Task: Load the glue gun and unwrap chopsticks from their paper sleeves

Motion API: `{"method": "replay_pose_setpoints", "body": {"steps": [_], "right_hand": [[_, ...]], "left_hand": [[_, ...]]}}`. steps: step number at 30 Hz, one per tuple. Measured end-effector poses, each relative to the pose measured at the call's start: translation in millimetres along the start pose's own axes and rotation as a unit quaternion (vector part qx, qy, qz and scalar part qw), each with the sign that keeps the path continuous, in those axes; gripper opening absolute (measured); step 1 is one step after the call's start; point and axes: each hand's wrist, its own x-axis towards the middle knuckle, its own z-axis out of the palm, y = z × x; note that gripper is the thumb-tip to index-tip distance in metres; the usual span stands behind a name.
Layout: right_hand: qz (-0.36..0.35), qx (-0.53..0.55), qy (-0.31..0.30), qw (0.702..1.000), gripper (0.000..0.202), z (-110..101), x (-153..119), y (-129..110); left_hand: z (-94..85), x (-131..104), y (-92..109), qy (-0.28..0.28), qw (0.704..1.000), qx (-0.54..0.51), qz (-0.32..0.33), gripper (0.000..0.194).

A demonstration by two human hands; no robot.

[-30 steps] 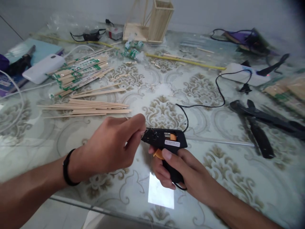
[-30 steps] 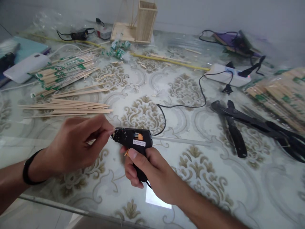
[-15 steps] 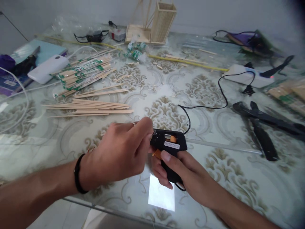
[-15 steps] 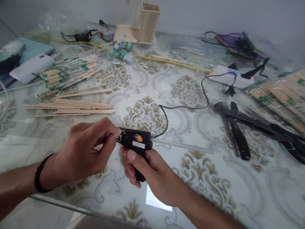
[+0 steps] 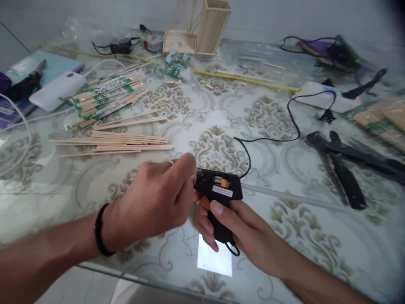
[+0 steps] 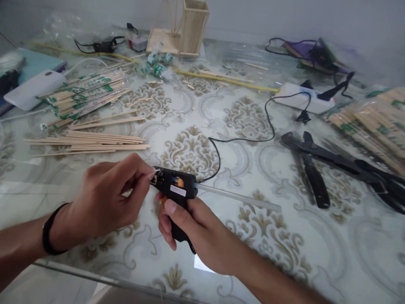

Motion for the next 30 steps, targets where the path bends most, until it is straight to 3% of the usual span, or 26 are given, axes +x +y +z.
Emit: {"method": "replay_pose_setpoints", "body": {"steps": [4,14,25,30], "right_hand": [[-0.003,0.007,0.007,1.000,0.030,2.0,2.2,-1.5],[-0.012,-0.091,-0.003,0.996,0.042,7.3,1.7,-6.7],[-0.012,0.008,0.019,1.000,0.029,4.5,1.1,2.6],[-0.014,-0.053,0.006,0.998,0.033,4.7,1.7,-1.7]], "left_hand": [[-3.4,2.1,-0.6,0.010,0.999,-0.017,-0.026,0.013],[-3.3,-0.4,9.6,0.016,0.996,-0.067,-0.049,0.014],[-1.6,4.0,-1.1,0.018,0.998,-0.011,-0.053,0.016],[-0.6,0.9,2.3,0.003,0.998,-0.041,-0.040,0.014]]}}
